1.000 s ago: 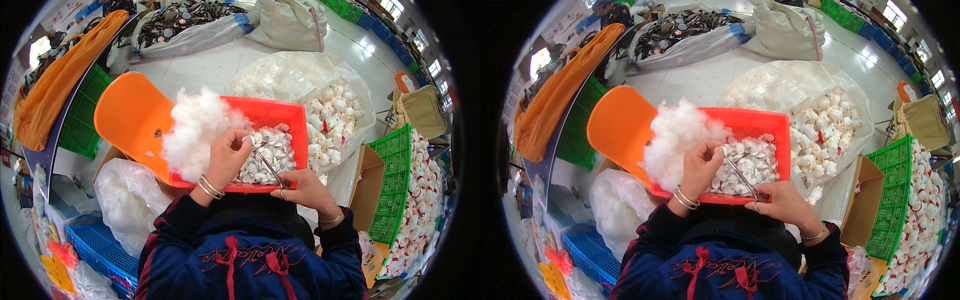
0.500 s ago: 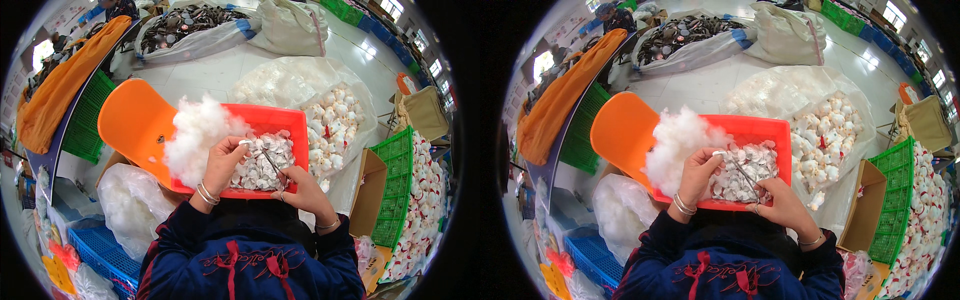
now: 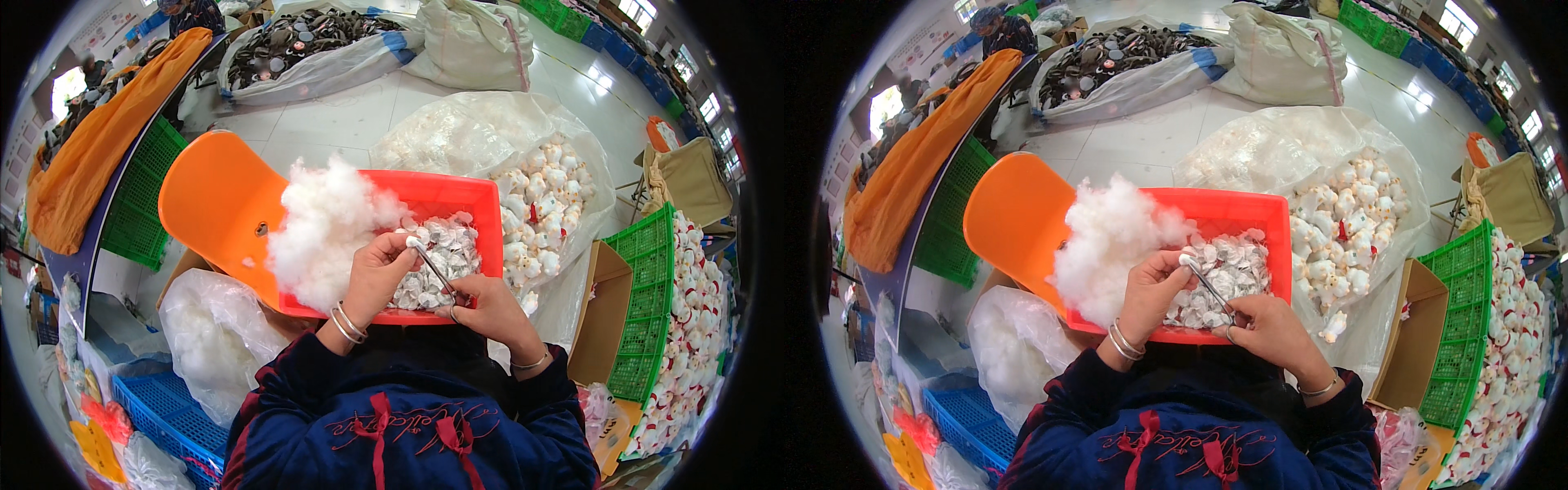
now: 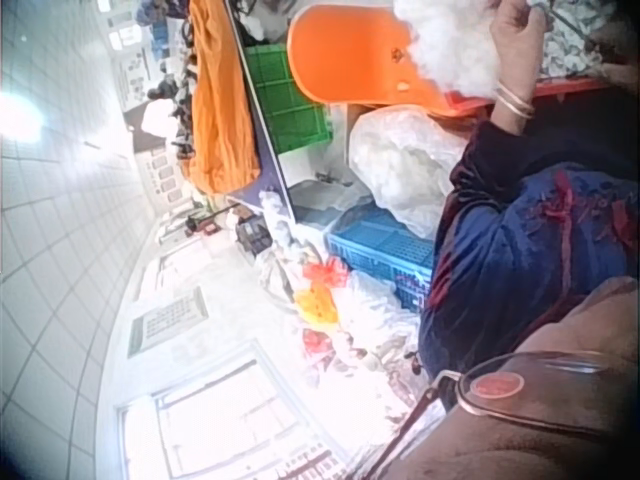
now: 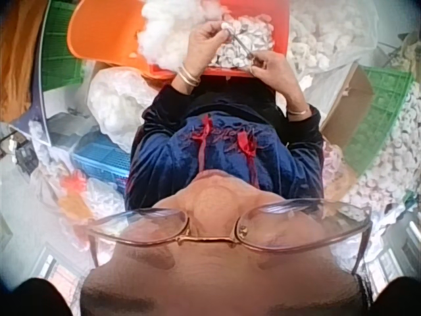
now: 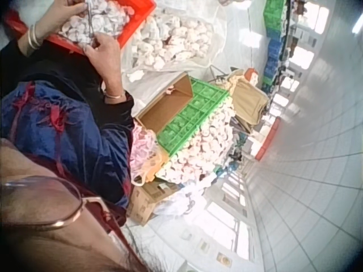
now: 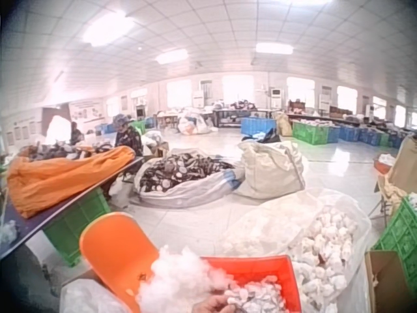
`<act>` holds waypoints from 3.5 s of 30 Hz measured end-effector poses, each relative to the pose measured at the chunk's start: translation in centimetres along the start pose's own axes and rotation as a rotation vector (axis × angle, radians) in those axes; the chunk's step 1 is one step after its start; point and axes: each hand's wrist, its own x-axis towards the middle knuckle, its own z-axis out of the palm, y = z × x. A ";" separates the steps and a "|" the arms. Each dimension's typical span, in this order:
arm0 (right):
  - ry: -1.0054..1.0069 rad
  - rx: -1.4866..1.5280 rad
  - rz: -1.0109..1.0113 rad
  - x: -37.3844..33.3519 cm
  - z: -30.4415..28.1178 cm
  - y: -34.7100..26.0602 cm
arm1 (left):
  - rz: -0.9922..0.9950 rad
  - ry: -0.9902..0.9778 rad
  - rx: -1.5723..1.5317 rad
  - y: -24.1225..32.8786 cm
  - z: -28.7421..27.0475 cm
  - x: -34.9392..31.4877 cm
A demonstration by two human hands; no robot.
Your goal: The person sits at a workstation and repeatedly stuffs small white plush toys with cotton using a pair of scissors. They pick up each toy, insert cotton, and place the finished items into a red tray. The process is repetitive and focused on filling the toys with stuffing.
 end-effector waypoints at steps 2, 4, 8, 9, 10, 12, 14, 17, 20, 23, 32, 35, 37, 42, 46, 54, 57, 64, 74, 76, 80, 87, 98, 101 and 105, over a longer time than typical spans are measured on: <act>0.003 0.020 -0.012 0.0 0.1 0.0 | 0.016 -0.028 -0.042 -0.2 -0.2 0.0; -0.015 -0.005 -0.008 0.0 0.1 0.0 | -0.008 -0.032 -0.087 0.3 -0.6 -0.2; -0.012 -0.287 -0.214 0.4 -0.6 0.6 | -0.108 -0.025 0.002 1.4 -1.9 -0.7; -0.038 -0.333 -0.205 0.7 -0.8 0.6 | -0.120 -0.031 0.057 1.8 -2.0 -0.6; -0.069 -0.378 -0.196 1.0 -1.0 0.5 | -0.135 -0.035 0.110 2.1 -2.1 -0.6; -0.103 -0.420 -0.197 1.5 -1.0 0.8 | -0.093 -0.058 0.255 2.4 -2.7 -0.3; -0.103 -0.417 -0.214 2.2 -0.9 0.9 | 0.024 -0.104 0.438 2.7 -3.8 0.1; -0.096 -0.538 -0.166 2.8 -2.4 -0.1 | 0.007 0.043 0.452 4.4 -5.5 1.1; -0.095 -0.624 -0.208 3.8 -2.3 -1.2 | -0.098 0.051 0.496 4.4 -6.6 1.7; -0.105 -0.784 -0.312 5.6 -0.9 -1.8 | -0.160 0.023 0.576 1.7 -7.9 2.6; -0.367 -0.688 -0.295 8.4 -0.8 -0.6 | 0.308 0.005 1.085 -1.3 -9.5 2.0; -0.421 -0.200 -0.230 6.7 -5.2 -1.5 | 0.216 0.030 1.085 -1.3 -9.4 1.9; -0.361 0.052 -0.256 4.5 -6.8 -1.5 | 0.091 0.015 1.033 -1.1 -9.1 2.6; -0.231 0.021 -0.230 2.0 -5.7 -0.2 | -0.028 0.075 0.130 2.7 -4.5 1.9; -0.210 -0.045 -0.193 2.6 -2.3 -0.8 | -0.075 0.082 -0.456 3.9 0.2 0.9; -0.133 -0.190 -0.232 1.0 -4.1 -1.0 | 0.011 0.306 -0.489 4.2 -0.3 2.3; -0.025 -0.344 -0.324 1.4 -2.6 -2.8 | 0.037 0.223 -0.544 2.7 0.0 2.3; 0.021 -0.468 -0.222 1.8 -1.0 -1.9 | 0.069 0.249 -0.661 2.8 0.8 2.2; 0.035 -0.081 -0.222 0.9 -3.0 0.1 | 0.091 0.209 -0.389 0.9 -0.7 1.6; 0.091 -0.128 -0.208 1.0 -3.1 -0.3 | 0.062 0.224 -0.239 0.9 -0.4 1.3; 0.066 -0.262 -0.256 1.3 -2.8 -0.2 | 0.076 0.141 -0.150 1.3 0.1 0.8; 0.095 -0.236 -0.199 0.8 -2.6 -0.3 | 0.080 0.172 -0.050 2.1 0.0 0.4; 0.052 -0.236 -0.221 0.8 -2.8 -0.1 | 0.104 0.074 0.037 2.2 -0.2 0.1; 0.016 -0.188 -0.246 1.0 -2.8 -0.5 | 0.034 -0.035 0.049 2.7 -1.2 0.3; 0.016 -0.173 -0.237 0.9 -2.7 -0.2 | -0.015 -0.050 0.049 3.3 -2.1 0.7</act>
